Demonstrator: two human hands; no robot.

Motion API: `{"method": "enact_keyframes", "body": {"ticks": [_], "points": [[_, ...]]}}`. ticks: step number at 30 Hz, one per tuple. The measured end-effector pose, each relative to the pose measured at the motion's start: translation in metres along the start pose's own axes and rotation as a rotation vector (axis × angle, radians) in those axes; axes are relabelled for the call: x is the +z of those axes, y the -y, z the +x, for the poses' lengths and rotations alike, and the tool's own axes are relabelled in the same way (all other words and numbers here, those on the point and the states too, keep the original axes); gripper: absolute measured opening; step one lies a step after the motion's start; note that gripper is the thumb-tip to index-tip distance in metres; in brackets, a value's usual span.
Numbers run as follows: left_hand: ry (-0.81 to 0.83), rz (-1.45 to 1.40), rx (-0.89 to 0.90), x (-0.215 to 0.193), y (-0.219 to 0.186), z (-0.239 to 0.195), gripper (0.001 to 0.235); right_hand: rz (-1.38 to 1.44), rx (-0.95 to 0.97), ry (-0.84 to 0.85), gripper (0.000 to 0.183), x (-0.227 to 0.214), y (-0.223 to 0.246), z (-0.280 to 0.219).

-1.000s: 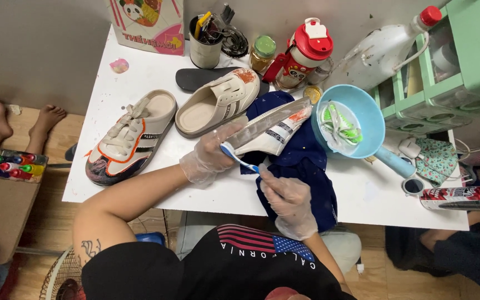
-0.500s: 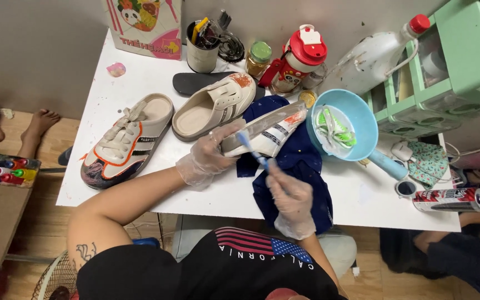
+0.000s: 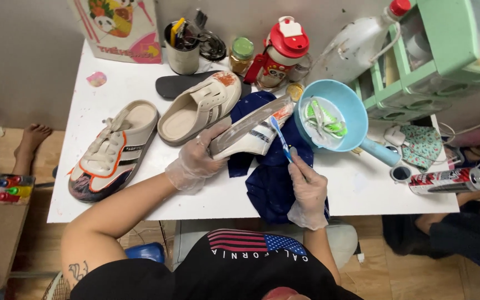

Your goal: The person scrubs the sole and sides of a white sneaker using a toothbrush dipped in a cleaning solution. They wipe the shoe with a blue cloth and continue scrubbing different areas of the sole and upper.

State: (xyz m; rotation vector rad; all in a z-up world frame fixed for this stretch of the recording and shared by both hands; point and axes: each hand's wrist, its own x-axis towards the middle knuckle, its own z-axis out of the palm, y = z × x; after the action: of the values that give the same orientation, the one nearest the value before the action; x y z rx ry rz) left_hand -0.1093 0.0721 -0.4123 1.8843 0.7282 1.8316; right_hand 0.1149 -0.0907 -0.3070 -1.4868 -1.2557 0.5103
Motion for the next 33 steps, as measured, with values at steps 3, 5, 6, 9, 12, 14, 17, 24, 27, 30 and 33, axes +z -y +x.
{"method": "enact_keyframes", "body": {"ticks": [3,5,6,9,12,14,17,24,27,30,33], "points": [[0.052,0.018,-0.021,0.003,0.018,-0.011,0.06,0.033,0.009,0.0,0.027,0.012,0.013,-0.008],[0.085,0.022,-0.033,-0.001,0.016,-0.01,0.061,0.107,0.026,0.03,0.03,0.01,0.013,-0.008],[0.089,0.04,-0.052,-0.004,0.01,-0.006,0.058,0.038,0.038,-0.004,0.024,-0.001,0.006,-0.002],[0.077,0.072,-0.042,-0.011,-0.022,0.015,0.053,-0.075,0.036,-0.02,0.019,-0.015,-0.001,0.003],[0.066,0.082,-0.008,-0.013,-0.034,0.029,0.051,-0.046,0.005,0.047,0.021,-0.001,0.011,0.005],[0.076,0.075,-0.008,-0.015,-0.028,0.025,0.053,0.024,-0.006,0.093,0.025,-0.002,0.01,0.009],[0.082,0.095,-0.044,-0.01,-0.021,0.019,0.057,-0.258,-0.12,-0.11,0.025,-0.016,0.011,0.019],[0.106,0.112,-0.066,-0.013,-0.053,0.044,0.047,-0.248,0.009,-0.046,0.022,-0.014,0.009,0.024],[0.129,0.095,-0.03,-0.019,-0.03,0.031,0.051,-0.236,0.014,-0.033,0.028,-0.004,0.004,0.021],[0.157,0.162,0.02,-0.013,-0.015,0.011,0.054,-0.142,0.02,0.013,0.022,-0.001,0.023,0.024],[0.179,0.266,0.09,-0.021,0.011,-0.012,0.057,-0.278,-0.009,-0.085,0.019,-0.017,0.028,0.031]]}}
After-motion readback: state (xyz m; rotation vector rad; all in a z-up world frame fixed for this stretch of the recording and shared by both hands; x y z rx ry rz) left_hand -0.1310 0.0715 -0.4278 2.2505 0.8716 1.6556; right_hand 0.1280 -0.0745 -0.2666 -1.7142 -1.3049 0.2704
